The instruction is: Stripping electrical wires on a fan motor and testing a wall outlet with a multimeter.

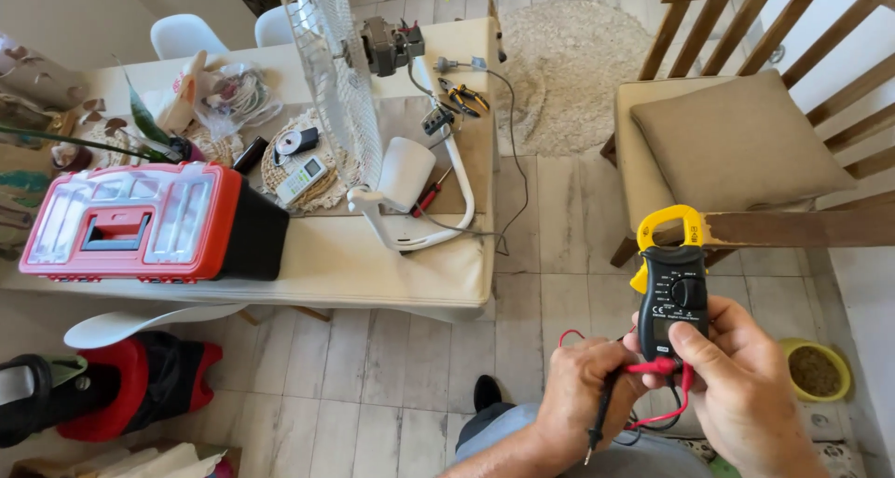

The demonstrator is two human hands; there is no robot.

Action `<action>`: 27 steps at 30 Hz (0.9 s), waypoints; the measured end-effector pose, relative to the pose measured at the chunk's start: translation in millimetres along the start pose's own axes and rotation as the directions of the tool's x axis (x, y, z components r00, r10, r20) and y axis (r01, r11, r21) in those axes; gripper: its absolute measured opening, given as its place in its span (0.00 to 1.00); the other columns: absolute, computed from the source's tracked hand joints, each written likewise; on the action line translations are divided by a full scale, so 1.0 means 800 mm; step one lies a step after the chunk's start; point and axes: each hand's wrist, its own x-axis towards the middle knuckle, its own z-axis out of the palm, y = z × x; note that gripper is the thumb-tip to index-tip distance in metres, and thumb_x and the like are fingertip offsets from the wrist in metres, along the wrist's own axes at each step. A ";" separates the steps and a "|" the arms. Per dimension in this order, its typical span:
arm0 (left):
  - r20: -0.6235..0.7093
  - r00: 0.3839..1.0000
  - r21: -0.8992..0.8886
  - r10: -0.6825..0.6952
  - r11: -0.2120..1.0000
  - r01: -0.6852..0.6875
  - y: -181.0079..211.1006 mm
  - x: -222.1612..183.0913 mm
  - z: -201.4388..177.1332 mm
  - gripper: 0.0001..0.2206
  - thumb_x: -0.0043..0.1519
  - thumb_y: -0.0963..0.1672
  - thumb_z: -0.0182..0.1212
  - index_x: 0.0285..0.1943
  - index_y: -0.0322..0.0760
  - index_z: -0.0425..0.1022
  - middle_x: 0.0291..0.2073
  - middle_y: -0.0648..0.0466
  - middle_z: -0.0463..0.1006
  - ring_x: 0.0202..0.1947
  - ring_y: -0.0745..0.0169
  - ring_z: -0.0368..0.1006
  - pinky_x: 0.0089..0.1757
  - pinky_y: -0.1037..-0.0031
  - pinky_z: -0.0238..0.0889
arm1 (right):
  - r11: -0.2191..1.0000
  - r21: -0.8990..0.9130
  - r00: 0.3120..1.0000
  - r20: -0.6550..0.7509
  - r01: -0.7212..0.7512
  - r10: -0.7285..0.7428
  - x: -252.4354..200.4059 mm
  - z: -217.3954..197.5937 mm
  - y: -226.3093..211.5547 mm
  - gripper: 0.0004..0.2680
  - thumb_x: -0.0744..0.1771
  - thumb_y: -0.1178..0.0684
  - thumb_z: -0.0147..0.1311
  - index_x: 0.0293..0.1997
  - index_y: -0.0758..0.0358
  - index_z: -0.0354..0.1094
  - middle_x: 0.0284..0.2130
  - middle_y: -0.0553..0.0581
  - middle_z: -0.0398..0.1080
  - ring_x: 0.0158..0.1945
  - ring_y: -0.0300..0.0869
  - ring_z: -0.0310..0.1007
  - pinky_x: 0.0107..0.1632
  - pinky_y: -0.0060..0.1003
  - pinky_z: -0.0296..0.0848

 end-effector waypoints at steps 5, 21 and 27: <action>0.007 1.000 -0.318 0.015 0.948 -0.012 0.010 0.037 0.001 0.17 0.72 0.50 0.52 0.39 0.31 0.71 0.39 0.49 0.71 0.39 0.54 0.69 0.42 0.64 0.64 | 0.977 -0.180 0.972 -0.185 0.112 -0.146 0.005 -0.025 -0.015 0.12 0.66 0.64 0.50 0.55 0.77 0.61 0.41 0.76 0.73 0.39 0.53 0.72 0.38 0.41 0.69; 0.757 0.641 -0.652 -0.130 -0.076 0.754 0.018 0.126 0.028 0.14 0.45 0.38 0.76 0.38 0.25 0.81 0.24 0.49 0.79 0.15 0.67 0.69 0.15 0.83 0.55 | 0.498 -0.841 0.685 -0.235 0.213 -0.690 -0.045 0.033 -0.090 0.12 0.64 0.66 0.57 0.53 0.79 0.69 0.45 0.67 0.75 0.43 0.47 0.80 0.53 0.34 0.77; 0.767 0.642 -0.640 0.021 -0.043 0.767 0.031 0.129 -0.032 0.17 0.44 0.37 0.79 0.42 0.23 0.83 0.35 0.43 0.84 0.32 0.59 0.81 0.37 0.74 0.80 | -0.183 -0.915 0.708 0.395 0.359 -0.586 -0.046 0.049 -0.137 0.06 0.65 0.58 0.54 0.41 0.55 0.78 0.40 0.57 0.74 0.33 0.45 0.73 0.38 0.36 0.72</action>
